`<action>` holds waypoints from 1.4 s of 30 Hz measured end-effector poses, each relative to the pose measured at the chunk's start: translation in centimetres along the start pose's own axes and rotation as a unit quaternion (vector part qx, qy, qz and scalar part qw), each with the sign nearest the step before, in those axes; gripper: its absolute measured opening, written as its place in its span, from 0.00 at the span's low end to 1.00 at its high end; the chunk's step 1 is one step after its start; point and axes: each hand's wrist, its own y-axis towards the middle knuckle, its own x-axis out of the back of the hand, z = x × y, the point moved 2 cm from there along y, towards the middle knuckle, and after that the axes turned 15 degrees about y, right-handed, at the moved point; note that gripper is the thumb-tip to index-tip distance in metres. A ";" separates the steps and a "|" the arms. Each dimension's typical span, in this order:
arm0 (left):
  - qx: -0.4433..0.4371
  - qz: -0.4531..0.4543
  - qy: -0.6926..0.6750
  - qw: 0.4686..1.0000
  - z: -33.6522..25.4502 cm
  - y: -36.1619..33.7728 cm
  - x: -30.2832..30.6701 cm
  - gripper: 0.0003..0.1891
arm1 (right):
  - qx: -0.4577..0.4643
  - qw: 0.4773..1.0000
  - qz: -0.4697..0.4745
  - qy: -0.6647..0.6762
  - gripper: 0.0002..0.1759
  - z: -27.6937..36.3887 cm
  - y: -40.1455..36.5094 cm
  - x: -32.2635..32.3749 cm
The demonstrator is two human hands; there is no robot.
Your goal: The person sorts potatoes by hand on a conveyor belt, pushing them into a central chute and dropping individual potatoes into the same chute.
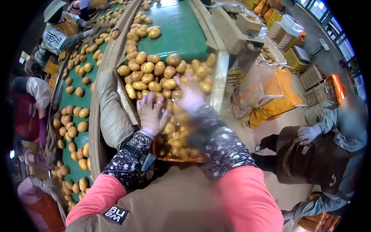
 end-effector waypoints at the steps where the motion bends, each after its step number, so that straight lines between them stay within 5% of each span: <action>1: 0.077 0.058 0.015 0.995 0.0 0.5 -0.4 0.33 | -0.056 0.997 0.053 0.002 0.38 0.5 -0.2 0.7; 8: 0.035 0.115 -0.003 0.993 0.3 -0.1 -0.8 0.31 | -0.033 0.998 0.045 -0.022 0.35 0.9 -5.7 -0.8; 11: -0.025 0.082 -0.029 0.996 0.4 -0.9 -1.3 0.29 | -0.153 0.981 0.098 0.075 0.37 3.6 -3.9 1.8; 14: -0.086 0.056 -0.072 0.992 0.3 -1.6 -1.3 0.26 | -0.108 0.987 0.111 -0.037 0.40 2.9 -2.5 0.7; 15: -0.123 0.048 -0.065 0.989 0.1 -1.6 -0.3 0.25 | -0.180 0.964 0.195 -0.027 0.40 3.7 -1.8 1.1; 19: -0.227 0.045 -0.068 0.971 0.5 -3.1 -2.6 0.31 | -0.102 0.977 0.165 -0.086 0.40 -0.2 -4.2 -2.9; 24: 0.095 0.013 -0.037 0.995 0.4 -1.1 -3.2 0.35 | -0.019 0.987 0.122 -0.104 0.40 0.9 -8.3 -3.7; 27: 0.066 0.204 0.012 0.977 0.2 -0.1 -1.3 0.36 | -0.087 0.986 0.137 0.042 0.39 2.0 -7.8 -2.2; 28: 0.050 0.210 0.005 0.976 0.2 -0.2 -0.8 0.35 | -0.118 0.978 0.128 0.116 0.39 1.8 -7.2 -2.1; 30: 0.016 0.223 -0.010 0.975 0.2 -0.5 -0.3 0.33 | -0.059 0.995 0.064 0.058 0.38 2.4 -5.5 -1.3; 34: -0.050 0.199 -0.017 0.978 0.1 -0.9 0.0 0.27 | 0.073 0.994 -0.078 0.010 0.36 3.3 -0.2 -1.1; 37: -0.116 0.156 -0.046 0.980 0.1 -1.3 0.0 0.25 | 0.035 0.997 0.024 -0.058 0.32 2.6 2.4 -3.0; 42: -0.226 0.044 -0.094 0.969 0.5 -2.1 -1.0 0.21 | 0.002 0.997 0.060 0.046 0.29 0.4 0.8 -3.5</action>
